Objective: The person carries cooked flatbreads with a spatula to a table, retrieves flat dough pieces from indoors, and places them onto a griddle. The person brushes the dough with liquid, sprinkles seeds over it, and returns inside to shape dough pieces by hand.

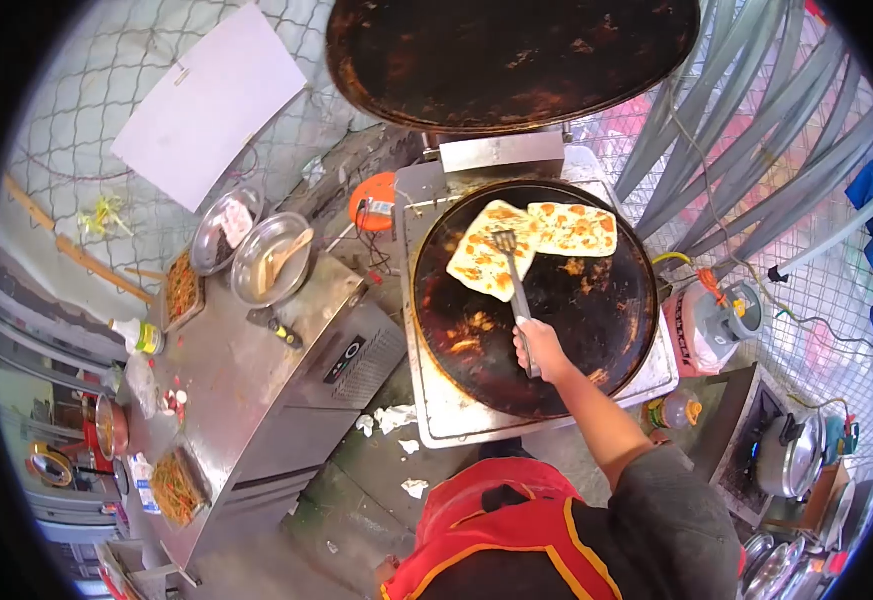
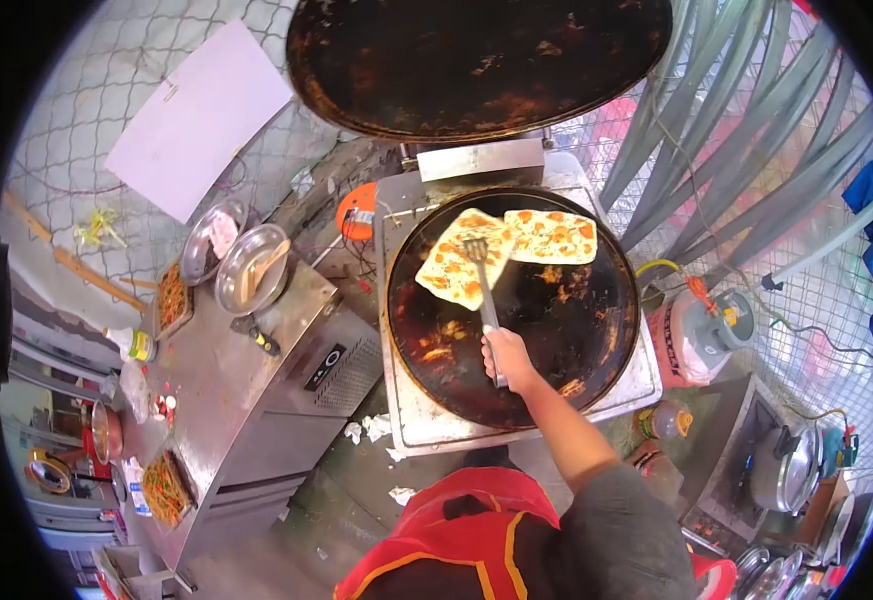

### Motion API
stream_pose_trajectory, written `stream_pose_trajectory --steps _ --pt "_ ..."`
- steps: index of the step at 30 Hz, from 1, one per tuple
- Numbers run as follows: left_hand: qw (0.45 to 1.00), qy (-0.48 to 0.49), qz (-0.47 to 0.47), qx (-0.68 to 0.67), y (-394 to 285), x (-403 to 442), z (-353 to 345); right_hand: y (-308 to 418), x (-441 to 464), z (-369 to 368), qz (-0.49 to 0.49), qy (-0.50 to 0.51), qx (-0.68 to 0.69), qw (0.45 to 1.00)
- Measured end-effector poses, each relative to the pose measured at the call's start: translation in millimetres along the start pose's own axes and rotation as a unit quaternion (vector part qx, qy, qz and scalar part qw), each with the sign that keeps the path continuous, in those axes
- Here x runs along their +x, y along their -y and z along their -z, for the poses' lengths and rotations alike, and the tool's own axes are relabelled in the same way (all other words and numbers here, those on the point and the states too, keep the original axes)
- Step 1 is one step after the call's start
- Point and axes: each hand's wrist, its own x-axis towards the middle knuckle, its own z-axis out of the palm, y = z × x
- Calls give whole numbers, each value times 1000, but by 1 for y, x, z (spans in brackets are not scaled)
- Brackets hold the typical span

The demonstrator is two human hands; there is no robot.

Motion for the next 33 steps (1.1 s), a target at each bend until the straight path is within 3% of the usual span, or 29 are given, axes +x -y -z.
stream_pose_trajectory --steps 3,6,10,12,14,19,21,27,33 --pt "993 18 -14 -118 -43 31 2 14 -6 21 31 -87 49 995" --pt "950 54 -24 -307 -116 65 5 27 29 39 71 -126 116 983" --pt "947 34 -38 -318 -224 65 -14 37 79 41 31 -165 156 973" --pt "945 2 -26 -326 -281 31 -32 37 55 45 0 -123 144 982" --pt "940 21 -17 -340 -288 28 -42 32 11 61 -26 -65 149 986" --pt "915 58 71 -393 -246 45 -46 10 -36 107 -61 -158 -5 985" --pt "914 26 107 -390 -221 48 -45 15 -7 118 -15 -140 12 990" --pt "873 145 103 -454 -166 61 -4 57 86 115 12 -103 58 993" --pt "941 39 84 -325 -198 43 -8 84 32 95 85 -94 74 989"
